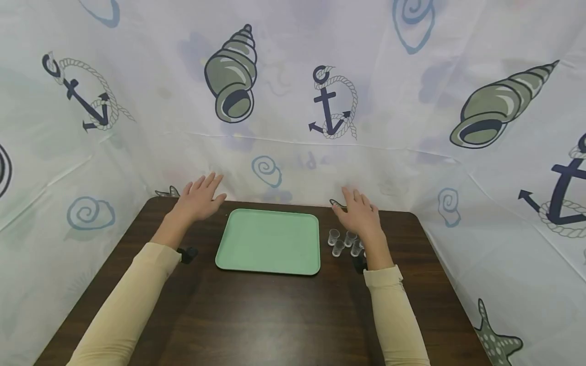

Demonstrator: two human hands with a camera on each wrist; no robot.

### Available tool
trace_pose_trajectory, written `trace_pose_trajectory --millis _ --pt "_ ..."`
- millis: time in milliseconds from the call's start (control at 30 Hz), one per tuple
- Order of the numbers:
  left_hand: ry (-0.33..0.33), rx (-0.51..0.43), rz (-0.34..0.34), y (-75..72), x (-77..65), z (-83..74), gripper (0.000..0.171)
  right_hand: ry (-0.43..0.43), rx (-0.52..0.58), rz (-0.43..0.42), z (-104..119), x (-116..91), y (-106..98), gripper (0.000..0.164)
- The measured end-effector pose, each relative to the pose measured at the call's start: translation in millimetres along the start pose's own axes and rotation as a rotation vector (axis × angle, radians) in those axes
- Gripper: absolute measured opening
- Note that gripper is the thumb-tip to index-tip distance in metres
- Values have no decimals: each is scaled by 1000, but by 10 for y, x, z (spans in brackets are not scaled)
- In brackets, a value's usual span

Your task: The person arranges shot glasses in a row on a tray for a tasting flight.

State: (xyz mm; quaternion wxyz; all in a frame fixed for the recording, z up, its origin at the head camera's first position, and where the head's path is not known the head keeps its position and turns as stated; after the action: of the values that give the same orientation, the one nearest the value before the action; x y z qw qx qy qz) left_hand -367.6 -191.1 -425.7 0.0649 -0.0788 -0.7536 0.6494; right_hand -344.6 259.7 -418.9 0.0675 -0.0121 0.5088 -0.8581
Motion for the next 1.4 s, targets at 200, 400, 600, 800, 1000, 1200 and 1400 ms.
trace_pose_trajectory --millis 200,400,600,800,1000,1200,1400 --pt "-36 -37 -111 -45 -67 -9 63 4 36 -83 68 -99 -84 75" --pt "-69 -58 -184 -14 -158 -3 50 36 115 -135 102 -229 -110 71" --pt "-74 -101 -251 1 -260 12 42 46 188 -210 90 -367 -101 67" --pt "-131 -250 -295 176 -407 80 39 37 181 -244 25 -452 -26 57" --pt "-232 -410 -237 497 -547 172 42 70 185 -186 -57 -507 119 56" --pt "-290 -469 -197 683 -578 189 42 116 202 -157 -159 -521 304 52" --pt "-303 -498 -157 847 -586 156 38 174 216 -100 -237 -559 498 49"
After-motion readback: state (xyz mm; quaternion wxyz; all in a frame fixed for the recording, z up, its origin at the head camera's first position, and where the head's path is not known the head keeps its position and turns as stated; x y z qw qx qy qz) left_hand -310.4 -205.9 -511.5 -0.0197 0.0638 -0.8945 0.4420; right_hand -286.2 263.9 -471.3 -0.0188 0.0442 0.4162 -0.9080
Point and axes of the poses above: each hand's wrist, its own x-axis towards the middle knuckle, its own y-axis out of the palm, z = x × y, the point moved 3 cm from there along x, towards the middle knuckle, and after that the axes turned 9 degrees about x, right-handed, at the moved point
